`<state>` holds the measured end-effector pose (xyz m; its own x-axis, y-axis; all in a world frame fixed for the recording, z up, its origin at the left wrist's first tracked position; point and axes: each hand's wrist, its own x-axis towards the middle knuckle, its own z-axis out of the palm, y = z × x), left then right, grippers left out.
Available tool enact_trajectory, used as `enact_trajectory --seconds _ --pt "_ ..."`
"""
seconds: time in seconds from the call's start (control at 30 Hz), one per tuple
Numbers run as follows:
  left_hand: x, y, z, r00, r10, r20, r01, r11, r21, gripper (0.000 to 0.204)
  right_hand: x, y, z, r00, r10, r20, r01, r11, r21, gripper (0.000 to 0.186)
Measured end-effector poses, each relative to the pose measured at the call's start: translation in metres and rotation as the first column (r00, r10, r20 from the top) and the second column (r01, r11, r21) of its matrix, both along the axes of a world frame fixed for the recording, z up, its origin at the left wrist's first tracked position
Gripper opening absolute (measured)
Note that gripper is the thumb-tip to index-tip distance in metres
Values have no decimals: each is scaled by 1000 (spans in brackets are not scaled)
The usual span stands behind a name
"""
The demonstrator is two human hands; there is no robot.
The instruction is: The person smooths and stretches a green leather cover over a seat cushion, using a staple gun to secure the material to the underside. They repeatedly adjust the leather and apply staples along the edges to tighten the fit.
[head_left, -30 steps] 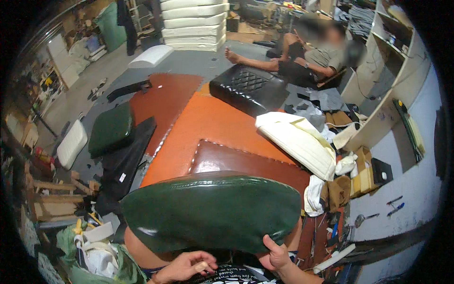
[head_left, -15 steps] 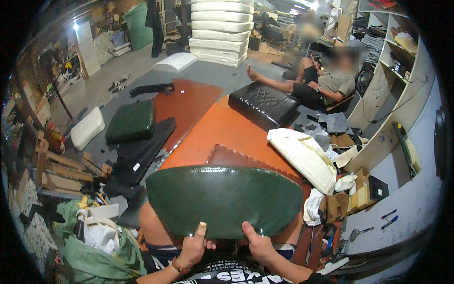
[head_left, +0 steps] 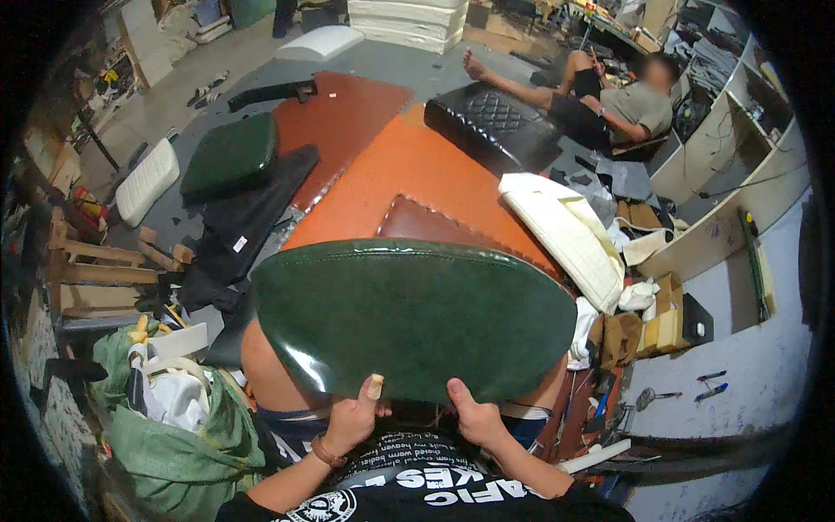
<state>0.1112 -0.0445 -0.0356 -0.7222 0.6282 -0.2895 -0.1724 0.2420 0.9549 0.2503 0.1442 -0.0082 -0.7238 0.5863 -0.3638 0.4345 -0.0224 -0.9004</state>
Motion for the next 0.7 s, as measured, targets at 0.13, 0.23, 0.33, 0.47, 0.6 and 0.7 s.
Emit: enact_trajectory --seconds 0.13,0.23,0.33,0.47,0.6,0.7 --pt "-19 9 -63 680 -367 -634 7 869 -496 42 -17 22 -37 925 117 362 -104 993 -56 63" --pt "-49 30 -75 604 -490 -629 98 828 -552 40 -28 52 -104 744 400 535 -503 862 55 59" --pt "-65 26 -110 564 -535 -629 116 805 -581 40 -48 59 -100 586 473 658 -724 670 163 51" --pt "-64 15 -129 -29 -342 -939 -158 929 -334 34 -26 28 -93 836 279 472 -465 817 341 48" --pt "-44 -8 -129 115 -447 -887 -23 892 -452 34 -5 25 -102 751 419 510 -631 683 368 47" --pt "-35 -17 -123 177 -495 -851 40 868 -496 34 -3 16 -112 750 368 550 -606 715 348 47"
